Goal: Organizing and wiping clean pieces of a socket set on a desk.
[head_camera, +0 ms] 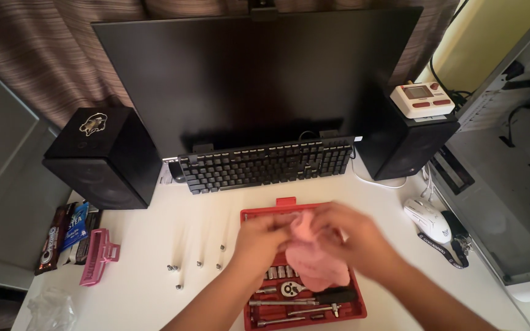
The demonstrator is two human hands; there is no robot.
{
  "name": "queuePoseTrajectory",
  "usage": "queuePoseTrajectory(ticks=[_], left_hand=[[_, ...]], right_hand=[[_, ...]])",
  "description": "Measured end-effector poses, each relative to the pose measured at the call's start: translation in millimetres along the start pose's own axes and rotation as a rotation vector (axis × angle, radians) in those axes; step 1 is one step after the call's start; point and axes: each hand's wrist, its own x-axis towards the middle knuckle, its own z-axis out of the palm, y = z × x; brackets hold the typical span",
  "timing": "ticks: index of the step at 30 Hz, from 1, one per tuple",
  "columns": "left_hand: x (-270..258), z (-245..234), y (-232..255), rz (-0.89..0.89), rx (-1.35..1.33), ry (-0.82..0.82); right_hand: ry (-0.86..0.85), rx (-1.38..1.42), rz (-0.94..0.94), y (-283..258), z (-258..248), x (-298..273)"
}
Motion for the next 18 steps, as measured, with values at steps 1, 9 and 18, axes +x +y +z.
queuePoseTrajectory(ticks=[1, 9, 18], left_hand=[[6, 0, 0, 0.09, 0.075, -0.004], [68, -12, -20, 0.397, 0.77, 0.019], [101, -16, -55, 0.339, 0.927, -0.042]], right_hand=[[0.022, 0.002, -0.017, 3, -13, 2], [0.132, -0.467, 0.353, 64, -91, -27], [-0.335, -0.453, 0.53, 213, -2, -88]])
